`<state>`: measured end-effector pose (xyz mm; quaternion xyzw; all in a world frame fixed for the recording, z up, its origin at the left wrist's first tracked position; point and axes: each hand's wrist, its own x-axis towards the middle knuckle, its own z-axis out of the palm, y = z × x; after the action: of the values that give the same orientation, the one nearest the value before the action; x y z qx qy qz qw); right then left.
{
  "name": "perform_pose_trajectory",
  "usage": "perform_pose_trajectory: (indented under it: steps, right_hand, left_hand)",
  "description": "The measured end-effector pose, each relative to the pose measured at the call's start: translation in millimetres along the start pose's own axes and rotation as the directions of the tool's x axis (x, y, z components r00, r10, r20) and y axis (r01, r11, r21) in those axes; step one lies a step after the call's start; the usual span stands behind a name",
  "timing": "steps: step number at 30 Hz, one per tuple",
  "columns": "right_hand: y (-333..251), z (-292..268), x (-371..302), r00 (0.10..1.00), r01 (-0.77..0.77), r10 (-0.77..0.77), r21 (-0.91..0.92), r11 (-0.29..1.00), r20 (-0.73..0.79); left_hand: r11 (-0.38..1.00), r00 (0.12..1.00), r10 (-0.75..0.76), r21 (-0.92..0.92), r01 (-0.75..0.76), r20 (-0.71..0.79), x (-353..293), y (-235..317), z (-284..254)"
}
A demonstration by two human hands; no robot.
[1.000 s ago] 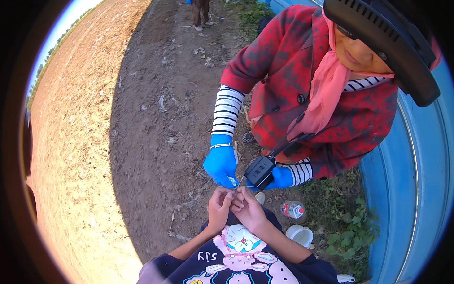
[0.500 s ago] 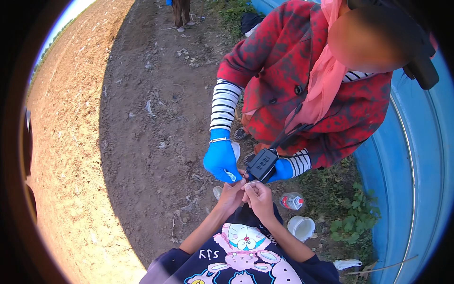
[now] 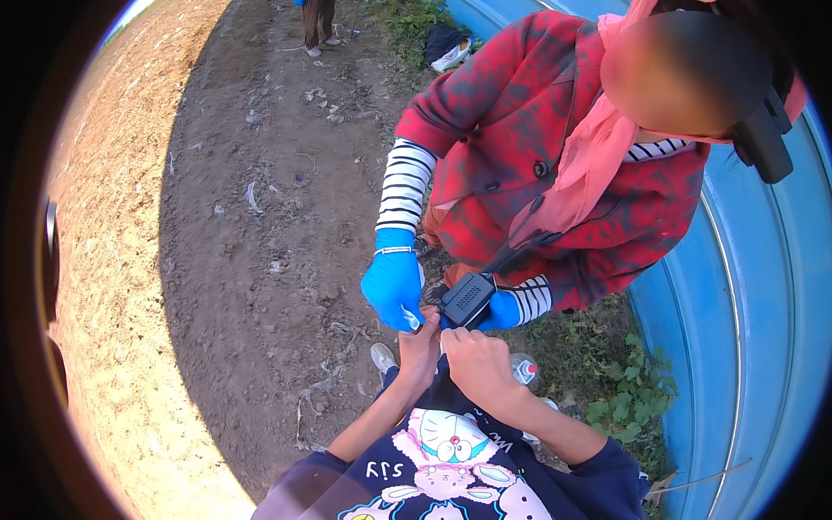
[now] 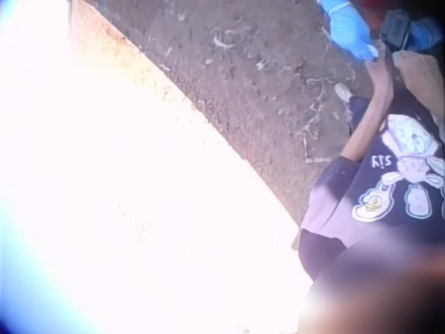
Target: The person holds a small black electronic device with wires and interacts with another person who assists by handing over a white cloth. The person manipulates the device and wires, possibly preparing for or performing a repair.
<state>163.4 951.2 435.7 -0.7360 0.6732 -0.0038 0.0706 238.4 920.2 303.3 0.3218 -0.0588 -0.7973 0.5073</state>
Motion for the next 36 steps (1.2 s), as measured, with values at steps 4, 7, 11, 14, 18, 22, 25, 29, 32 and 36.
perform_pose_trajectory:
  steps: [4,7,11,14,18,22,25,29,32,36]
  right_hand:
    - [5,-8,6,0.979,0.197,-0.203,-0.135,0.971,-0.031]
    - [6,-12,10,0.954,0.297,-0.300,-0.226,0.928,0.021]
    - [13,-14,21,0.880,0.459,-0.475,-0.280,0.843,0.012]
    - [21,-15,29,0.847,0.529,-0.526,-0.221,0.819,0.079]
    - [27,-10,35,0.829,0.558,-0.558,-0.123,0.821,0.034]
    - [29,-3,39,0.818,0.563,-0.566,-0.062,0.824,-0.105]
    - [33,2,44,0.819,0.558,-0.561,-0.060,0.827,-0.118]
    - [33,6,46,0.824,0.539,-0.542,-0.069,0.840,-0.164]
    - [32,7,48,0.820,0.533,-0.540,-0.091,0.841,-0.189]
    - [30,9,52,0.818,0.537,-0.544,-0.089,0.839,-0.187]
  left_hand:
    - [0.999,1.000,-0.013,0.052,0.012,0.024,6,3,-3]
    - [0.990,0.999,0.041,0.139,-0.041,0.004,7,2,-5]
    - [0.972,0.990,0.143,0.186,-0.141,0.002,8,-1,-4]
    - [0.953,0.981,0.190,0.234,-0.194,0.040,8,0,-6]
    - [0.949,0.978,0.190,0.237,-0.206,0.086,8,2,-11]
    - [0.919,0.958,0.252,0.276,-0.282,0.141,12,-2,-16]
    - [0.892,0.940,0.279,0.310,-0.329,0.196,17,-3,-22]
    - [0.876,0.933,0.270,0.343,-0.340,0.237,18,-2,-27]
    - [0.896,0.940,0.265,0.304,-0.323,0.216,17,-1,-28]
    - [0.896,0.938,0.278,0.295,-0.331,0.209,22,0,-31]
